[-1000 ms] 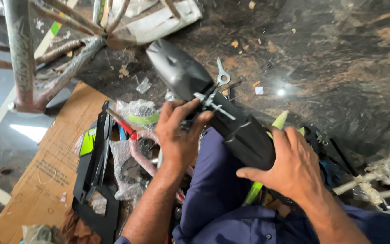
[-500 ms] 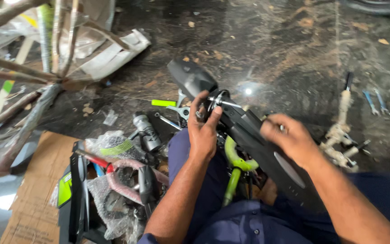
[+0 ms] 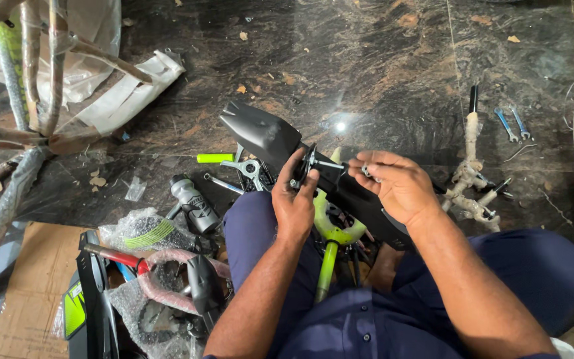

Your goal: The person assembles a black plastic bicycle fender by sliding it onto a metal bracket and securing it with a bolt and nut before attaching a fork to the bicycle frame.

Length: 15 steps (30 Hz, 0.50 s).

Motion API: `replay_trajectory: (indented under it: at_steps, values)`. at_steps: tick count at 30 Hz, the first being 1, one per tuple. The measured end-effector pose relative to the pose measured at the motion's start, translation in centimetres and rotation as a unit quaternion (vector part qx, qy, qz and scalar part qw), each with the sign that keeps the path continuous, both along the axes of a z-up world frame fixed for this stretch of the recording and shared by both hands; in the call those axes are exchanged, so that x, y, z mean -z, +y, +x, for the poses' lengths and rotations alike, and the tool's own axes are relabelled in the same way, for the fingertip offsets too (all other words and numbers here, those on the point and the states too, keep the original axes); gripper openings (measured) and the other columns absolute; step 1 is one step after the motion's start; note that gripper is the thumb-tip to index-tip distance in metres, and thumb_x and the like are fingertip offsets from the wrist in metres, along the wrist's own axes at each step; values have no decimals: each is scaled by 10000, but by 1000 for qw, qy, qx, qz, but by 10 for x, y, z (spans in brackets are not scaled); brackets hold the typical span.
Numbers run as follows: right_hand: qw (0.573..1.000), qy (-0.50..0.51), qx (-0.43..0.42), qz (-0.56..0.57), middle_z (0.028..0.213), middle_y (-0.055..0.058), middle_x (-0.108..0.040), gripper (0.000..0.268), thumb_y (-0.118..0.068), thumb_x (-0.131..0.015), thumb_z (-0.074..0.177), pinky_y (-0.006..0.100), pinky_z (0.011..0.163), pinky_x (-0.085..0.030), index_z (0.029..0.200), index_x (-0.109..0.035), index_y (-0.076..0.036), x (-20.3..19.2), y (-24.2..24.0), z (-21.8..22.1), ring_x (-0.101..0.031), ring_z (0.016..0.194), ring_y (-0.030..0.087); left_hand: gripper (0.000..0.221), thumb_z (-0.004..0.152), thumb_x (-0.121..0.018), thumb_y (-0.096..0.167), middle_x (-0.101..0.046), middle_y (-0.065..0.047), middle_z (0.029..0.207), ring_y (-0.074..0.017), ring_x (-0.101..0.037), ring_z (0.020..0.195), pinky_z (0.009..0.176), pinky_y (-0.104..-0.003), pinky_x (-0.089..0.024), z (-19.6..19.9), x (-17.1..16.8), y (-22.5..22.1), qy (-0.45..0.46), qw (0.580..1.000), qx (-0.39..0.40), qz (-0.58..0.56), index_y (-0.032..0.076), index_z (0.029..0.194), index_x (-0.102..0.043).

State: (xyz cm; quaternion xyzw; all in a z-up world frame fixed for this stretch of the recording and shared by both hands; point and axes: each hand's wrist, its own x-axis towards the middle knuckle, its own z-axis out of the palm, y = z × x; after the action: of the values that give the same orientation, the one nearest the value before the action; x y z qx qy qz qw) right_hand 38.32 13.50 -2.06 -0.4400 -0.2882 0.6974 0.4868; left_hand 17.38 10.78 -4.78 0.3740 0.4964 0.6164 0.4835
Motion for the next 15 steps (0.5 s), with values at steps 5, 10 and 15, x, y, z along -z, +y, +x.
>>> replay_trajectory:
  at_steps: [5, 10, 15]
  values:
    - [999, 1, -41, 20, 1097, 191, -726, 284, 75, -588, 879, 414, 935, -572, 1143, -689, 55, 6, 1, -10, -712, 1037, 310, 473, 953, -709, 57, -686, -47, 1197, -108, -623, 1046, 932, -263, -522, -3, 1, -2, -12, 1000, 1, 9, 41, 1413, -599]
    - [999, -3, -24, 26, 1115, 178, -738, 194, 72, -604, 896, 412, 952, -578, 1072, -686, 71, 16, 6, -14, -717, 1019, 269, 452, 955, -719, 63, -695, -33, 1220, -96, -636, 1076, 946, -260, -528, -5, -5, -6, 36, 999, 0, 32, 54, 1395, -616]
    - [998, -62, -2, -21, 1047, 142, -738, 180, 40, -626, 916, 370, 874, -584, 1074, -711, 48, 13, 6, -20, -733, 925, 240, 450, 949, -724, 88, -697, -31, 1196, -101, -637, 1023, 910, -262, -536, -5, -10, -7, 34, 999, 12, 3, 75, 1386, -620]
